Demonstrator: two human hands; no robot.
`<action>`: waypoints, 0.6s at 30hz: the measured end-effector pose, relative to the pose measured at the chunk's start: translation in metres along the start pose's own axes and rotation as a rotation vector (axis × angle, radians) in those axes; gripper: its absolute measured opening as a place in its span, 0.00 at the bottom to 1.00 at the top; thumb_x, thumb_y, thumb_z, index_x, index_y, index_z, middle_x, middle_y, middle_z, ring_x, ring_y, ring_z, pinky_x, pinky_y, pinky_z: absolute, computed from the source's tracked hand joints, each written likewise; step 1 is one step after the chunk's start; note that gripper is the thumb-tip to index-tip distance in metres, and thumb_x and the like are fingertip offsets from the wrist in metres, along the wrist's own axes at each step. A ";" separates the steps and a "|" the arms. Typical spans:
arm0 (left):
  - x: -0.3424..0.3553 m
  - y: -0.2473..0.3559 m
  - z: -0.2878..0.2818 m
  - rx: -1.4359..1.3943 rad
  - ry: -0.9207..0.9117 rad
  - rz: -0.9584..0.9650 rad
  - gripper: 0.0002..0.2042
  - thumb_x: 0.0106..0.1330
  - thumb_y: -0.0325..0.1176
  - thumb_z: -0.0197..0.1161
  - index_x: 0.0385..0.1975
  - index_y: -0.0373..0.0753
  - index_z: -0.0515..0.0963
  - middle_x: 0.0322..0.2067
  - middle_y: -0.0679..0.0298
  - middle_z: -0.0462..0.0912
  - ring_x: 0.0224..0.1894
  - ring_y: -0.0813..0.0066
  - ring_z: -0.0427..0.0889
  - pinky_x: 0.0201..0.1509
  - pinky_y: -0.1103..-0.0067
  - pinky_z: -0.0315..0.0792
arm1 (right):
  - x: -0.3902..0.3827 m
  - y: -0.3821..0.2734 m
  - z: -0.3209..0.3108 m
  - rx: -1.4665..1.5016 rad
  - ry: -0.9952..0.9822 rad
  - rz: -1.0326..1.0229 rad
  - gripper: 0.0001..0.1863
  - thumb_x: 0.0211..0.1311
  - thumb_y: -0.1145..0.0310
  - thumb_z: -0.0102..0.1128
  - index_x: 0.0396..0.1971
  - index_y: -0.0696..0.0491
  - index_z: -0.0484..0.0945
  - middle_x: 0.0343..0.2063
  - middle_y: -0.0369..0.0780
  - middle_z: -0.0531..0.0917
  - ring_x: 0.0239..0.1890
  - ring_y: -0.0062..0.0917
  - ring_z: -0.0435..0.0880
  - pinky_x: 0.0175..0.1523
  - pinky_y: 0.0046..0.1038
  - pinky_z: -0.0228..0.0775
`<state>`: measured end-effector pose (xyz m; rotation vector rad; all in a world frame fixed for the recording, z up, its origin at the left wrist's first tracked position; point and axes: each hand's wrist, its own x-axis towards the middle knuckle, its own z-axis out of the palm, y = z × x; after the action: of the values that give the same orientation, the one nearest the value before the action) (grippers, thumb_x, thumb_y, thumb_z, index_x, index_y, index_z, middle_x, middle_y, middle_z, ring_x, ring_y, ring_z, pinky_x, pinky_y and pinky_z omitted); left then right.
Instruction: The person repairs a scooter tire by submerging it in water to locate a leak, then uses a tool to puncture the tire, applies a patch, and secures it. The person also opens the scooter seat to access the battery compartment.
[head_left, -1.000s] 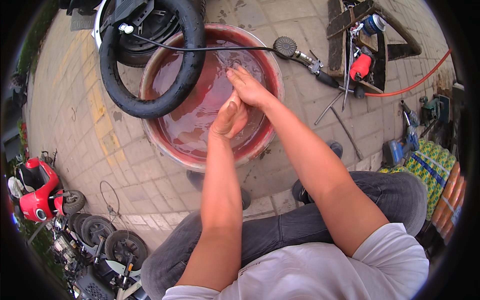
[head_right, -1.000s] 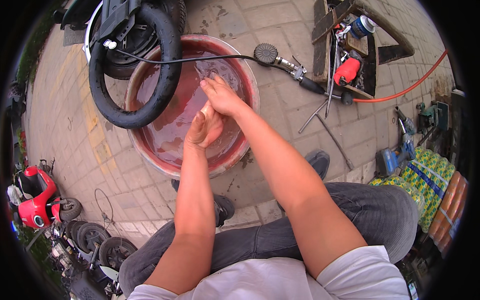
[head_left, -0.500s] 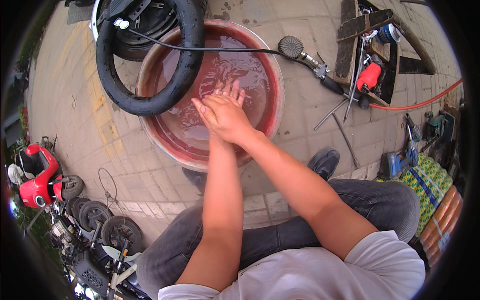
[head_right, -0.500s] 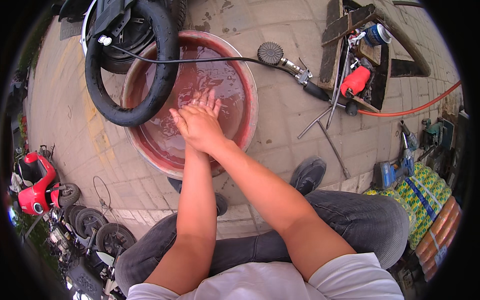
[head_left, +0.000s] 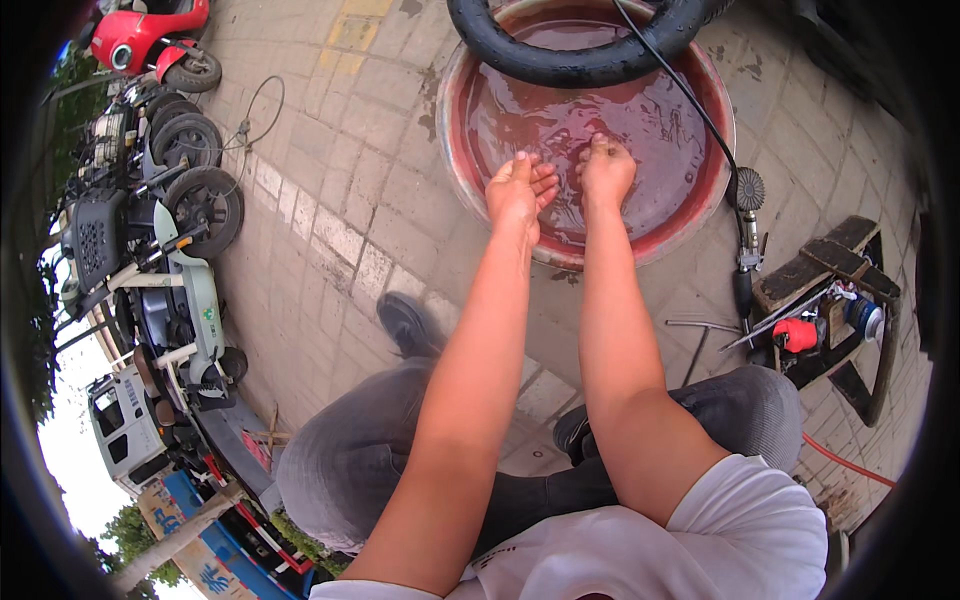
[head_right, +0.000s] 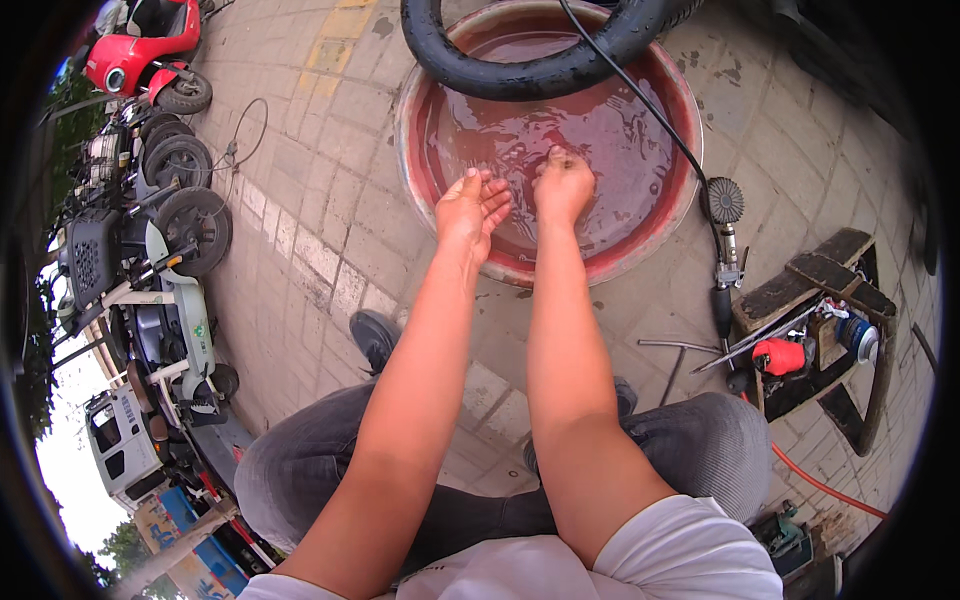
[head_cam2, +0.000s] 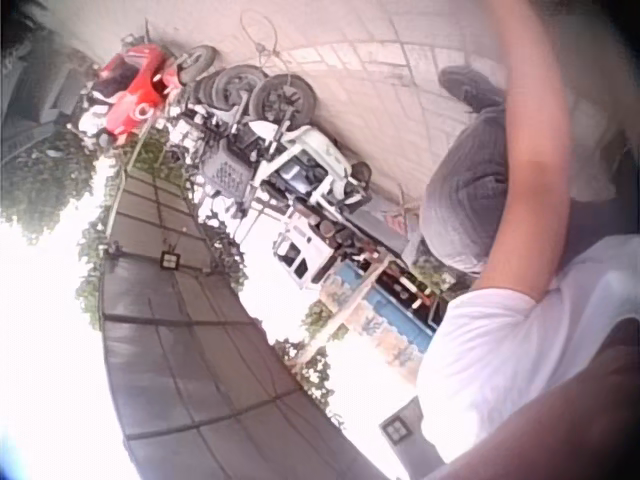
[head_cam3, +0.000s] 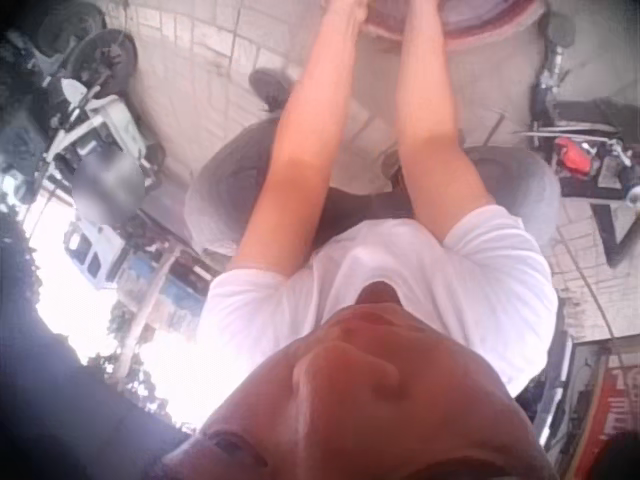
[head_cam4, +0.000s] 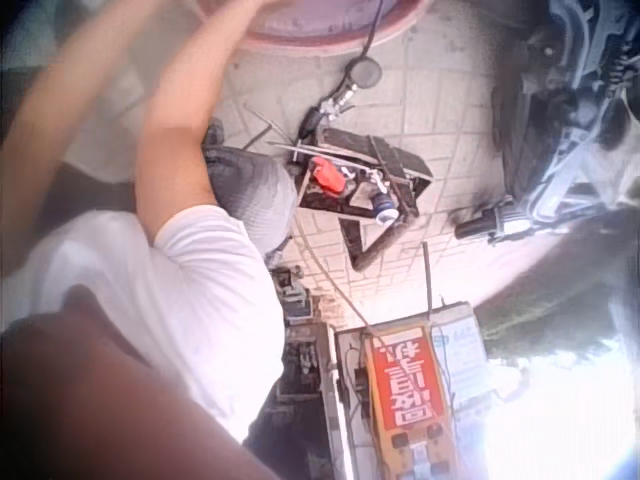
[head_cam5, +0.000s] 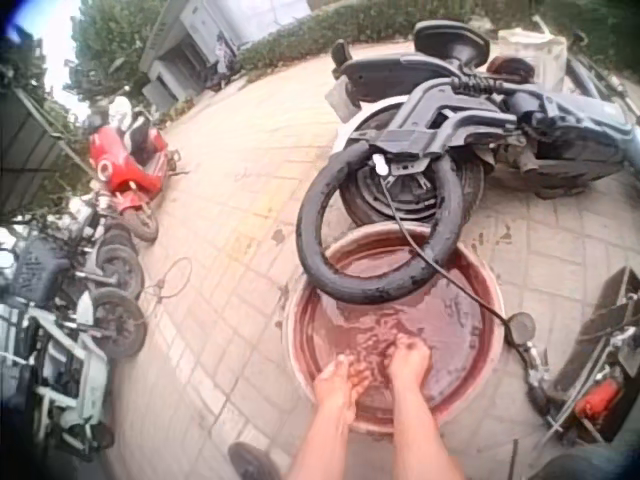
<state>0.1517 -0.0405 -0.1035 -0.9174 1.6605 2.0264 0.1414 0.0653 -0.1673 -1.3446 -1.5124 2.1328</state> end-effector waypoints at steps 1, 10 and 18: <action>-0.004 0.001 -0.005 -0.031 0.054 -0.042 0.20 0.75 0.51 0.50 0.42 0.38 0.75 0.35 0.58 0.83 0.39 0.67 0.82 0.42 0.71 0.78 | -0.010 -0.013 0.004 0.291 -0.074 0.219 0.23 0.73 0.55 0.52 0.23 0.59 0.73 0.10 0.36 0.70 0.07 0.21 0.63 0.13 0.26 0.57; -0.021 0.035 -0.065 -0.723 -0.531 0.289 0.37 0.70 0.67 0.40 0.68 0.46 0.55 0.62 0.61 0.69 0.63 0.57 0.68 0.66 0.53 0.64 | -0.186 -0.047 0.075 -0.454 -0.862 -0.745 0.29 0.70 0.45 0.50 0.40 0.59 0.84 0.42 0.48 0.85 0.50 0.40 0.80 0.62 0.39 0.61; -0.051 0.088 -0.189 -0.930 -0.400 0.253 0.50 0.60 0.78 0.41 0.71 0.41 0.50 0.66 0.54 0.59 0.67 0.50 0.63 0.70 0.50 0.55 | -0.244 -0.036 0.157 -1.102 -1.307 -0.797 0.39 0.62 0.32 0.48 0.45 0.58 0.83 0.48 0.54 0.81 0.68 0.45 0.64 0.73 0.50 0.35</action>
<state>0.1796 -0.2371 -0.0231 -0.4731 0.5999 2.9672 0.1486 -0.1690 0.0070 0.9567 -3.0796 1.4520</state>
